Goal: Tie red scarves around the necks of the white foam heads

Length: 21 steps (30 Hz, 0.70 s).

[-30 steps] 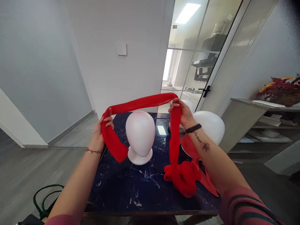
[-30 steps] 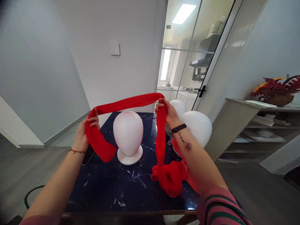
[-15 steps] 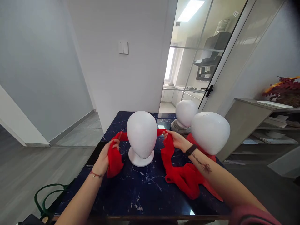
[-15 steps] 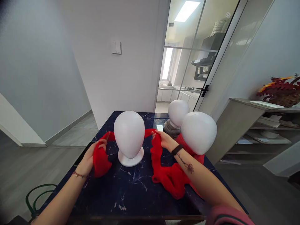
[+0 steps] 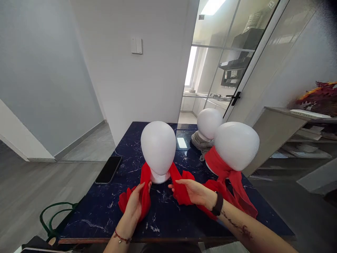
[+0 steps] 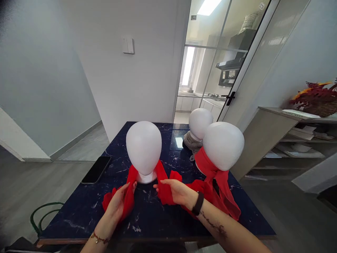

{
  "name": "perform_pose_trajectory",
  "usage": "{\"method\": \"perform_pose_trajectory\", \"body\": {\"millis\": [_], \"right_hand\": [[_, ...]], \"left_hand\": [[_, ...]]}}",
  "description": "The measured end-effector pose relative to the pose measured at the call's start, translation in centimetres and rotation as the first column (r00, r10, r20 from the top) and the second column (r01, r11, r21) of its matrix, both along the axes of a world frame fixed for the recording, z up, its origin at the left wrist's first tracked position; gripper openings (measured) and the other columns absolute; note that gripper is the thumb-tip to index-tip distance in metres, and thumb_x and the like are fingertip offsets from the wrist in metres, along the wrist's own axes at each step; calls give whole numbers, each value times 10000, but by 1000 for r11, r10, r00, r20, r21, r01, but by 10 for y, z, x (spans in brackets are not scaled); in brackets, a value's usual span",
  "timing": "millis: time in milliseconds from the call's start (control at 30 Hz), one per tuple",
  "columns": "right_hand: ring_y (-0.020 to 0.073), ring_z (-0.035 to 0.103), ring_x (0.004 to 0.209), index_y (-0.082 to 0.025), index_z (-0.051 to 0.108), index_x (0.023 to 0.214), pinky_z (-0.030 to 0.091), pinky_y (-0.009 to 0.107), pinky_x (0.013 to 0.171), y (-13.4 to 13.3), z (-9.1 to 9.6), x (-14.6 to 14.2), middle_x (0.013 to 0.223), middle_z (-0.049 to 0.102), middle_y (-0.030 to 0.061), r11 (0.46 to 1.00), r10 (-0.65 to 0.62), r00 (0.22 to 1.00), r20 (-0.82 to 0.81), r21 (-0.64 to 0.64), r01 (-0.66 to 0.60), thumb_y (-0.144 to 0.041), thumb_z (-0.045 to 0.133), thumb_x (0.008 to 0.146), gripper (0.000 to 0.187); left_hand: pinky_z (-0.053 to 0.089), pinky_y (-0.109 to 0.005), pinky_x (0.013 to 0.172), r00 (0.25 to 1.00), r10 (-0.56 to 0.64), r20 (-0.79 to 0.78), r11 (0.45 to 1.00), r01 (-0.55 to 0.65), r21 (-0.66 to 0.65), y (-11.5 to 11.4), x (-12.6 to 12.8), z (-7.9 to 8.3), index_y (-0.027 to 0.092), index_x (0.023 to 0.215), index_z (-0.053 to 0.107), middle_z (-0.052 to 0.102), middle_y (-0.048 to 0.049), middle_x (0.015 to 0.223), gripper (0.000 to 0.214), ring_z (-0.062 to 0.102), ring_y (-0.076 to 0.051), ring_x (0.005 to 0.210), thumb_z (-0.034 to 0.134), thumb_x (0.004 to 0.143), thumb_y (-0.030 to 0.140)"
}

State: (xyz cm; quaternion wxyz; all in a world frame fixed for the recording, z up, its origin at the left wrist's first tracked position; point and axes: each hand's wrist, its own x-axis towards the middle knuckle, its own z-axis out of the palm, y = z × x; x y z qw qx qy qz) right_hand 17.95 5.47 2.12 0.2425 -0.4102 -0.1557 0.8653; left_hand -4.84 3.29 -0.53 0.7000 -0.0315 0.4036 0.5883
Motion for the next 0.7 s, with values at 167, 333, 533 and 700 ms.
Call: {"method": "perform_pose_trajectory", "body": {"millis": [167, 333, 533, 700], "right_hand": [[142, 651, 667, -41, 595, 911, 476, 255, 692, -8, -5, -32, 781, 680, 85, 998, -67, 994, -80, -20, 66, -151, 509, 835, 158], [142, 641, 684, -61, 633, 810, 469, 271, 751, -16, -8, -56, 734, 667, 63, 991, -51, 993, -104, 117, 63, -159, 657, 730, 128], [159, 653, 789, -124, 650, 944, 450, 308, 854, -25, 3, -55, 821, 697, 32, 916, -88, 994, 59, 396, 58, -182, 789, 614, 363], [187, 678, 779, -90, 620, 942, 469, 347, 859, -30, 11, -51, 827, 702, 80, 988, 62, 987, -148, 150, -39, -191, 741, 665, 319]], "left_hand": [[482, -292, 926, 883, 89, -461, 985, -9, 172, -15, 7, -18, 257, 1215, 496, 647, -61, 1106, 529, 629, -178, 1044, 650, 743, 74], [235, -388, 1125, 578, 45, -814, 935, 262, 239, -38, -1, -22, 188, 1192, 537, 521, -116, 1316, 609, 377, -266, 1332, 731, 618, 121], [385, -406, 1003, 425, -49, -904, 882, 443, 161, -55, -10, -8, 256, 1363, 432, 561, -132, 1254, 824, 537, -299, 1181, 631, 597, 29], [389, -425, 1011, 463, 28, -886, 865, 433, 254, -49, -2, -7, 242, 1362, 433, 556, -118, 1235, 706, 564, -273, 1127, 649, 695, 161]]}}
